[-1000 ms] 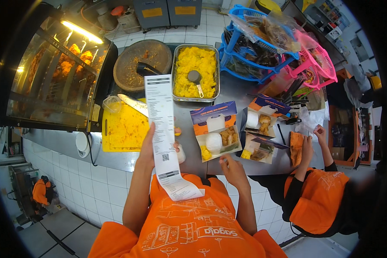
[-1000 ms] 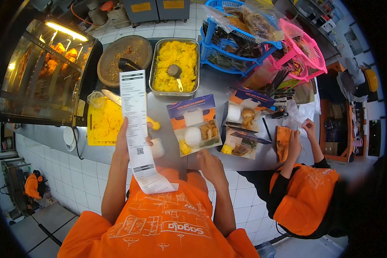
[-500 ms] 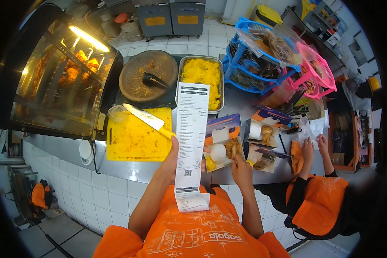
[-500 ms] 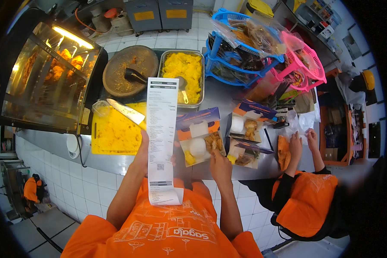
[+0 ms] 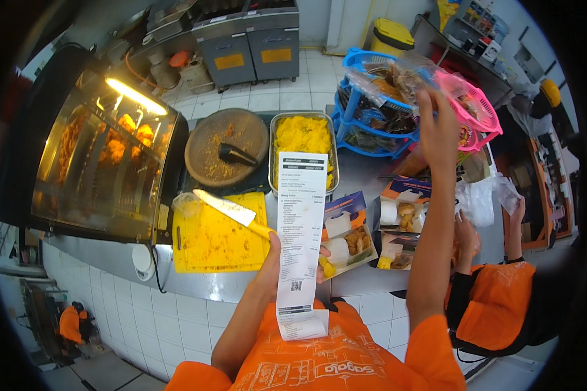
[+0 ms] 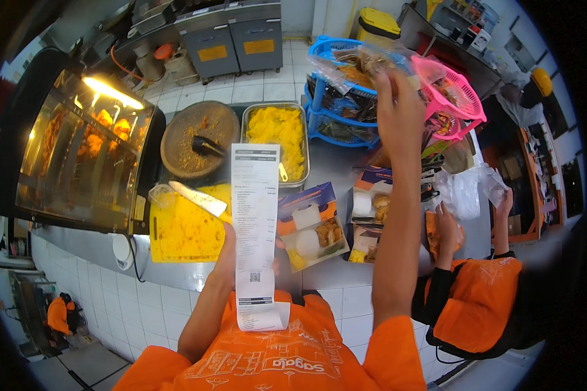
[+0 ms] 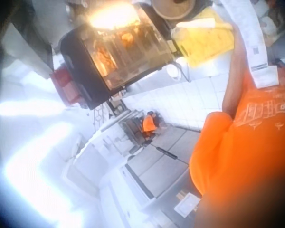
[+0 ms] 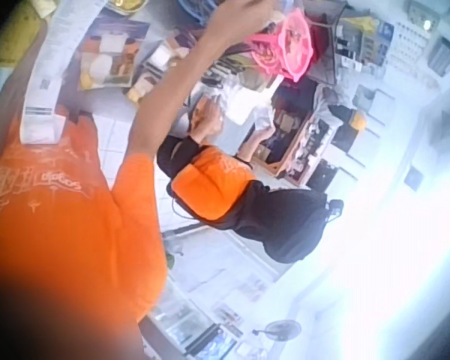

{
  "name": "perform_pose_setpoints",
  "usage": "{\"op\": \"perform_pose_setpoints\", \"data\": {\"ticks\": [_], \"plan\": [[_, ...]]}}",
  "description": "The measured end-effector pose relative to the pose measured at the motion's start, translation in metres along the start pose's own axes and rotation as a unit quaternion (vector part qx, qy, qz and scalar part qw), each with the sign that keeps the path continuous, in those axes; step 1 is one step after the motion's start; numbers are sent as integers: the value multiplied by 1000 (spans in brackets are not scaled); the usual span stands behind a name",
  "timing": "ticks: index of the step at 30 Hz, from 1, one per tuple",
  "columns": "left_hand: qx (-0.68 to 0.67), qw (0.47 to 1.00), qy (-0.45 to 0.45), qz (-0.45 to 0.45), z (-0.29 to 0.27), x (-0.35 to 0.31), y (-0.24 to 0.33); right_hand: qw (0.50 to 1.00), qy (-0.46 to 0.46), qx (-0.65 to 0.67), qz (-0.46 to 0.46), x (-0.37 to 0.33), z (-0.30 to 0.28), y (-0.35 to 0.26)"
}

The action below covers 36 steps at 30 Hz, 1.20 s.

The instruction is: The person assembles takeout orders by placing portions of yellow rice and other food items into takeaway boxes while referencing a printed order list. They use a spoon to scoop rice and a pen to mark items on the list, coordinating with a coworker who handles packaging.

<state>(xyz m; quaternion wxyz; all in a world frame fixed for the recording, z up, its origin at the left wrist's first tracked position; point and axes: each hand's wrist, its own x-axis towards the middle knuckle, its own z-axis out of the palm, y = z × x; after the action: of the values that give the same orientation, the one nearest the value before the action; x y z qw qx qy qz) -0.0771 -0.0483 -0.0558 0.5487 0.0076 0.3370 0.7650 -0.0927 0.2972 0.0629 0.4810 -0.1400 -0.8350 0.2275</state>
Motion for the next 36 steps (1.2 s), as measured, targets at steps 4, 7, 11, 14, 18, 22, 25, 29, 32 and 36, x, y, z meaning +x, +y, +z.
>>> {"op": "perform_pose_setpoints", "data": {"ticks": [4,7,11,14,18,22,25,29,32,36], "plan": [[-49,998,1,-31,7,-1,4,976,-126,-134,-115,74,51,31],[-62,998,-7,-26,3,-3,2,935,-268,-201,-117,80,72,45],[-56,997,-44,-13,-11,-5,-4,964,-207,-141,-87,102,65,60],[-68,997,-31,3,-18,-8,-5,986,-112,-118,-33,131,34,72],[-99,995,-9,17,-17,-4,-4,984,-126,-122,37,168,-17,86],[-62,998,-2,-9,-9,1,-1,908,-368,-192,61,172,-40,101],[-25,1000,-5,-7,-6,3,-1,901,-353,-251,34,159,-25,109],[-20,999,-14,-36,-12,4,-2,896,-322,-302,50,144,4,118],[-33,999,0,-26,-17,2,-5,875,-339,-343,43,138,18,124],[-49,998,48,-7,-26,-3,-8,845,-442,-298,42,141,30,134]]}}
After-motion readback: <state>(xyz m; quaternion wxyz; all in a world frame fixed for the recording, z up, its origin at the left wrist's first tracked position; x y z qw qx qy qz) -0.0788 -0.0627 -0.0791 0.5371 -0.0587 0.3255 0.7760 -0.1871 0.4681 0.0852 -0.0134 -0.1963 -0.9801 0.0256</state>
